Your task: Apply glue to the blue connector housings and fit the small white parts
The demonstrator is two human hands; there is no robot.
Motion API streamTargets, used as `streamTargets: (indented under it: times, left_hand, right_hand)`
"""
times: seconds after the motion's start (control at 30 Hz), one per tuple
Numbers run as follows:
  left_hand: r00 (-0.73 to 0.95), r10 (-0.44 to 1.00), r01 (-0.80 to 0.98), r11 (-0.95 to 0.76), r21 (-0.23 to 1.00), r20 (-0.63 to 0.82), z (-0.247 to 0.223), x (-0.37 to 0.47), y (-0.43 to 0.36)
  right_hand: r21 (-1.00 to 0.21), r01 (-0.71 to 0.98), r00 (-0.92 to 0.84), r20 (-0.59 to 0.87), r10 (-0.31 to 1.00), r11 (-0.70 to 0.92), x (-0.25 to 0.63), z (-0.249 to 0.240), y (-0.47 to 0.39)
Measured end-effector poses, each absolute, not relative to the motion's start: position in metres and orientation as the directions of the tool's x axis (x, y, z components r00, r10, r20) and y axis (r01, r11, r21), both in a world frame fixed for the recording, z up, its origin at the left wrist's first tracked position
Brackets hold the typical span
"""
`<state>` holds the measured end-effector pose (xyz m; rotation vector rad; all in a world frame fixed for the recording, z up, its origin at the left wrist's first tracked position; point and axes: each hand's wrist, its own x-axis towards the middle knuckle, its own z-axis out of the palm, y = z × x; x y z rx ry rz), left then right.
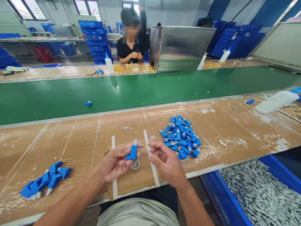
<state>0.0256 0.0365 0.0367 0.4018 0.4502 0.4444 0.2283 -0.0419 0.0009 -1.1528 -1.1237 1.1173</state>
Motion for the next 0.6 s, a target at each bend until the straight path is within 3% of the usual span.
streamTargets:
  times: [0.07,0.13,0.4,0.6]
  left_hand:
    - [0.693,0.617,-0.420,0.766,0.487,-0.373,0.031,0.009,0.043]
    - [0.597,0.688,-0.475,0.718,0.509,-0.412,0.023,-0.003,0.048]
    - [0.529,0.704,-0.491,0.709,0.505,-0.474,-0.004,-0.008,0.049]
    - [0.499,0.715,-0.476,0.699,0.534,-0.490,0.002,-0.011,0.049]
  right_hand:
    - [-0.980,0.195,0.113,0.055,0.992,0.032,0.225,-0.009,-0.040]
    - [-0.945,0.327,0.069,0.016,0.998,-0.007,0.219,-0.017,-0.038]
    - [-0.941,0.336,0.025,0.046,0.999,0.035,0.188,-0.035,-0.032]
    - [-0.890,0.452,0.076,0.110,0.991,0.064,0.181,-0.025,-0.031]
